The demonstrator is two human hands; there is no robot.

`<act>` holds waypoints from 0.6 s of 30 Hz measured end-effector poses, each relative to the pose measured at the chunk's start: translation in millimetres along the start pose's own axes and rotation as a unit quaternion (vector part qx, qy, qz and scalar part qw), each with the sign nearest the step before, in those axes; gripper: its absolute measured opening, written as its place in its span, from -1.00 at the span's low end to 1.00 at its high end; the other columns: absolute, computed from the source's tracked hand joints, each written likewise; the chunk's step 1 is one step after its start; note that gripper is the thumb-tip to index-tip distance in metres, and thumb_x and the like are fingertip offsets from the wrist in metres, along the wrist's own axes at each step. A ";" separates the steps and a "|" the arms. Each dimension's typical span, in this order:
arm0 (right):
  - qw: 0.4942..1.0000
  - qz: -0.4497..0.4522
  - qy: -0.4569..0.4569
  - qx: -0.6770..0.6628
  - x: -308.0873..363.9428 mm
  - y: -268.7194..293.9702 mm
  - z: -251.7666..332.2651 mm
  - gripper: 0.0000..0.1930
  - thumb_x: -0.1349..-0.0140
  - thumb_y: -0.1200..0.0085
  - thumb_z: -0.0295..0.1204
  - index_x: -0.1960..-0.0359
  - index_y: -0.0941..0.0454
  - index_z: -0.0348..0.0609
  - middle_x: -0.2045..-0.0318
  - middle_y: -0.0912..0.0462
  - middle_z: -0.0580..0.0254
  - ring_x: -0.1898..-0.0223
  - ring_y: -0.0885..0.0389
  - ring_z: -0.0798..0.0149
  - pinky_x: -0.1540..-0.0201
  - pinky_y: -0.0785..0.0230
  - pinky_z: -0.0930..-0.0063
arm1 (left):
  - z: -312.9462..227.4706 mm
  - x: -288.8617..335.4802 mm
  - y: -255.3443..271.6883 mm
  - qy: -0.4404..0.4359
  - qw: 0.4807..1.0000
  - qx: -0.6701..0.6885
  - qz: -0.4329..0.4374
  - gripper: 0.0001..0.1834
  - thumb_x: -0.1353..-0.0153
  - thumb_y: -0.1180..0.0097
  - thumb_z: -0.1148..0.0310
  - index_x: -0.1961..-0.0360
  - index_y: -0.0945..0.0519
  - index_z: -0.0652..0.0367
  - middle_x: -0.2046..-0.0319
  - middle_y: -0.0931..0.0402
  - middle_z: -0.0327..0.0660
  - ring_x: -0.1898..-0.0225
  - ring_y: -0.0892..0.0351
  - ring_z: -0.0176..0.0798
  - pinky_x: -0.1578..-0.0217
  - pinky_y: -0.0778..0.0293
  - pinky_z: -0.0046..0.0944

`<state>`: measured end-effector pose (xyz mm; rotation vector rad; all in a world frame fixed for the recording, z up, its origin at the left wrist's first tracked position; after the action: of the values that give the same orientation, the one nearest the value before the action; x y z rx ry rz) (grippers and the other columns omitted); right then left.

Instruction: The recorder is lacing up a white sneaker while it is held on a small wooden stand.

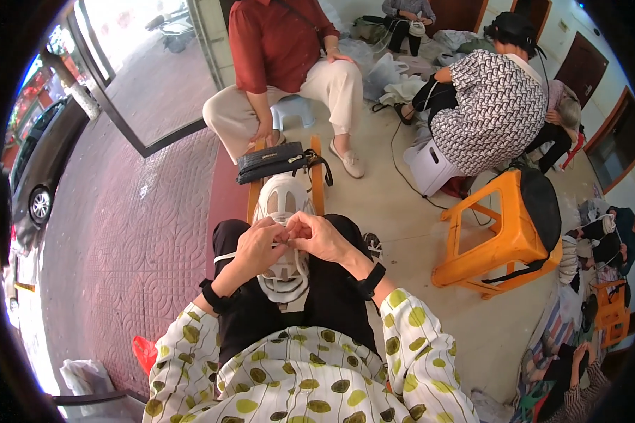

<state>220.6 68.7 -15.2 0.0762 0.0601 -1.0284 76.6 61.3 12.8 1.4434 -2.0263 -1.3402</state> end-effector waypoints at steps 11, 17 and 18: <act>0.992 -0.068 0.017 -0.105 -4.3 18.6 -2.5 -0.82 -0.36 -0.04 -0.58 0.03 -0.47 -0.20 0.31 -0.56 0.42 0.38 -0.51 0.58 0.25 -0.48 0.64 | 43.8 -19.4 -13.1 0.078 0.945 0.285 0.138 -0.86 -0.10 -0.24 0.45 0.32 -0.60 0.26 0.51 -0.48 -0.34 0.46 -0.40 -0.50 0.39 -0.41 -0.38; 0.993 -0.017 0.005 0.114 -0.1 2.7 17.2 -0.71 -0.29 -0.08 -0.59 -0.04 -0.49 -0.25 0.30 -0.59 0.38 0.40 -0.50 0.55 0.25 -0.44 0.60 | 39.9 -14.0 -6.5 0.084 0.961 0.248 0.090 -0.86 -0.12 -0.22 0.46 0.30 -0.61 0.30 0.51 -0.50 -0.33 0.45 -0.43 -0.52 0.39 -0.40 -0.40; 0.990 -0.028 0.014 0.137 1.3 -0.3 18.4 -0.70 -0.27 -0.11 -0.59 -0.04 -0.50 -0.24 0.35 -0.60 0.40 0.42 -0.50 0.57 0.27 -0.43 0.60 | 39.8 -10.2 -6.9 0.104 0.961 0.242 0.085 -0.85 -0.13 -0.21 0.46 0.27 -0.63 0.28 0.46 -0.57 -0.25 0.42 -0.52 -0.44 0.35 -0.46 -0.36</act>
<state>221.2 65.7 2.9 0.3403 -0.0531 -1.0869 57.3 89.8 -10.7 1.4737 -2.3666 -0.6150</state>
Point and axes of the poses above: each hand's wrist, its own x-axis away from the middle knuckle, its own y-axis out of the back of the hand, z = x × y, the point moved 6 cm from there along -x, towards the middle knuckle
